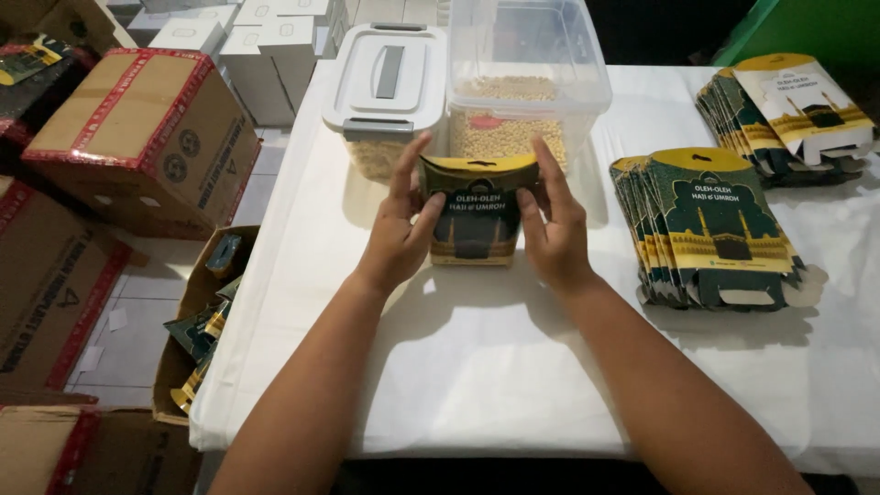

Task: Folding flat cardboard templates into small decorative packaging boxes.

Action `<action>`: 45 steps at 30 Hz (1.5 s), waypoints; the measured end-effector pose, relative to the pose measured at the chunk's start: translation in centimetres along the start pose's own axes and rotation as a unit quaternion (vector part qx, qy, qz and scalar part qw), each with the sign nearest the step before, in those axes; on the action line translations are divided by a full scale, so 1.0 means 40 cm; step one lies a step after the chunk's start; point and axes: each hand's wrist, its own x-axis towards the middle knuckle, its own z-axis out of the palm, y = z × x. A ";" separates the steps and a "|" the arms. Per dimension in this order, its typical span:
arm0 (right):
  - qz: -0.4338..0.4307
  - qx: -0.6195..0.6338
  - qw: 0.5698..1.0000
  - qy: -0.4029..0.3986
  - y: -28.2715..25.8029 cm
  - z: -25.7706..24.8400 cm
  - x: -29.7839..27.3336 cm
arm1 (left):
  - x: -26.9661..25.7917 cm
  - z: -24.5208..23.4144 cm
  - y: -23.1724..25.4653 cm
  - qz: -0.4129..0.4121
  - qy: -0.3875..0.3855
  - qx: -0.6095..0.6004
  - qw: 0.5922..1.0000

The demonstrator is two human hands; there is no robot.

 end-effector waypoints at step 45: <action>0.318 0.006 0.926 -0.201 -0.038 0.046 -0.014 | -0.414 -0.671 -0.007 -0.138 0.430 0.239 0.860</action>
